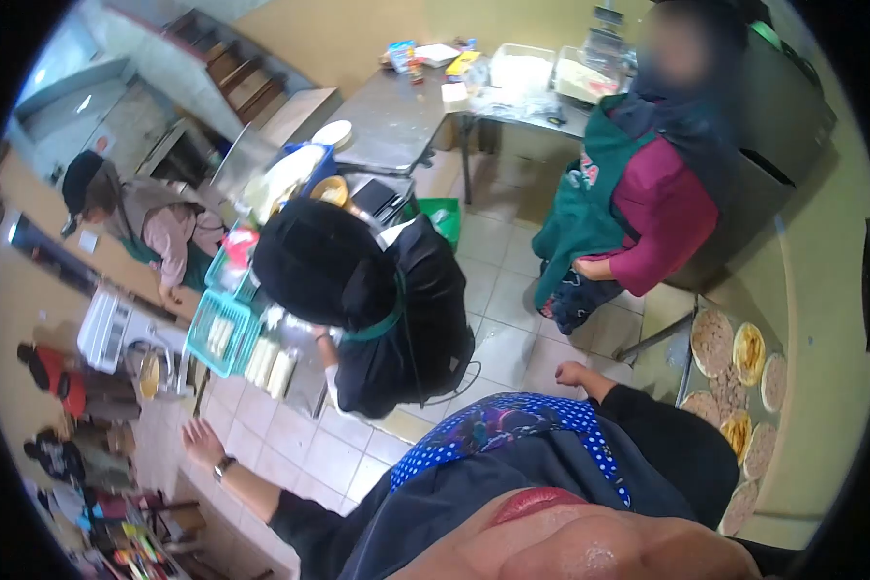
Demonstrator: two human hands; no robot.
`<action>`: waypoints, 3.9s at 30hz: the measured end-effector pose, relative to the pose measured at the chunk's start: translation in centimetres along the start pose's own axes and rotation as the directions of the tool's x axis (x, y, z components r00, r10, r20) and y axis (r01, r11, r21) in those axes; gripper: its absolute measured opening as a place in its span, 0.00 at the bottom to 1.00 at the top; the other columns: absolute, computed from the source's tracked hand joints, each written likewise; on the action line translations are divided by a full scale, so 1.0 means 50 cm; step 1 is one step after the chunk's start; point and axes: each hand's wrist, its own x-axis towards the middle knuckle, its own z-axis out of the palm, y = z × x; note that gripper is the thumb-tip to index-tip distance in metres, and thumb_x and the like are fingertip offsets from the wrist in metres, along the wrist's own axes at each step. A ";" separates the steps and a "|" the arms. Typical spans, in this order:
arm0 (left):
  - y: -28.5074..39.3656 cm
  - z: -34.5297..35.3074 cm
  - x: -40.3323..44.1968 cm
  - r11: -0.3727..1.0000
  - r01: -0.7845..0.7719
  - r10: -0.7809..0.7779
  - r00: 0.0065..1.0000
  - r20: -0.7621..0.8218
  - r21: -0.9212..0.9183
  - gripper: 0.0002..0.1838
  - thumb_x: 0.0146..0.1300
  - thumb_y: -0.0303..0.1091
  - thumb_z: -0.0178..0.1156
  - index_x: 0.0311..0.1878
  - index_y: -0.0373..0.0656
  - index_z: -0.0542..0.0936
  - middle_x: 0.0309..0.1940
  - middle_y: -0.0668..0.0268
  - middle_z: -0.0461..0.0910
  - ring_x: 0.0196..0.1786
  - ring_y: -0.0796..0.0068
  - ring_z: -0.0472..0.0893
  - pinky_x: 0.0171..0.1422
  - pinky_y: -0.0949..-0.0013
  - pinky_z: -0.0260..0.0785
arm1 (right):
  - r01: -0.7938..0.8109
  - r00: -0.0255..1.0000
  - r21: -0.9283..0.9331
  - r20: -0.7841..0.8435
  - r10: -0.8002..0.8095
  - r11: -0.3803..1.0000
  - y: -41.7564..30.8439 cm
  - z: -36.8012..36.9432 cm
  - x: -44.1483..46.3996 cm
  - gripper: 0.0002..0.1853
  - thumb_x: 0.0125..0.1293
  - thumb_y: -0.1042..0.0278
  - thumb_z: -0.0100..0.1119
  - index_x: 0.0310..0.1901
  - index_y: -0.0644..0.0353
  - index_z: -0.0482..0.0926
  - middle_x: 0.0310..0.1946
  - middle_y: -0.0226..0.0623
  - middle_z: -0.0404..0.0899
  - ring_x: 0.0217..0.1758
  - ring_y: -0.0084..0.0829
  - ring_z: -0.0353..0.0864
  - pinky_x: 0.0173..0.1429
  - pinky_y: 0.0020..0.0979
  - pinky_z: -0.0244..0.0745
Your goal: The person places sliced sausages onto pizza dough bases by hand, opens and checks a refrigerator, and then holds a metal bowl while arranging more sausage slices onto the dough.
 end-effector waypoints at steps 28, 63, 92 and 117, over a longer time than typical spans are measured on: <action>0.624 -0.275 -0.045 -0.418 -0.235 -0.101 0.972 0.212 0.877 0.54 0.53 0.66 0.66 0.77 0.44 0.61 0.76 0.53 0.61 0.74 0.51 0.66 0.77 0.55 0.58 | 0.146 0.985 0.196 0.061 -0.161 0.970 -0.150 0.445 -0.167 0.14 0.60 0.66 0.64 0.46 0.64 0.84 0.31 0.41 0.84 0.29 0.30 0.83 0.35 0.36 0.78; -0.039 -1.001 -0.485 -0.266 0.055 -0.899 0.347 -0.269 0.962 0.33 0.69 0.59 0.53 0.65 0.41 0.76 0.62 0.58 0.79 0.57 0.60 0.83 0.64 0.47 0.70 | 0.292 0.790 0.936 -0.351 0.503 0.195 -0.125 0.167 -0.210 0.11 0.69 0.58 0.51 0.33 0.54 0.73 0.21 0.31 0.74 0.18 0.30 0.74 0.23 0.32 0.74; -0.185 -0.843 -0.494 -0.104 -0.484 -0.950 0.308 0.057 0.869 0.34 0.64 0.58 0.57 0.67 0.45 0.76 0.70 0.54 0.70 0.74 0.53 0.65 0.79 0.57 0.54 | 0.822 0.508 0.337 -0.799 0.322 -0.459 0.247 -0.250 -0.744 0.13 0.74 0.73 0.52 0.54 0.72 0.78 0.44 0.44 0.84 0.46 0.35 0.83 0.49 0.35 0.80; -0.259 -0.829 -0.644 -0.053 -0.448 -0.922 0.366 0.129 0.893 0.33 0.62 0.55 0.61 0.67 0.48 0.76 0.67 0.54 0.74 0.70 0.54 0.71 0.75 0.58 0.62 | 0.817 0.446 0.330 -0.881 0.156 -0.473 0.348 -0.296 -0.745 0.15 0.74 0.71 0.54 0.56 0.70 0.78 0.49 0.45 0.85 0.47 0.34 0.84 0.51 0.34 0.81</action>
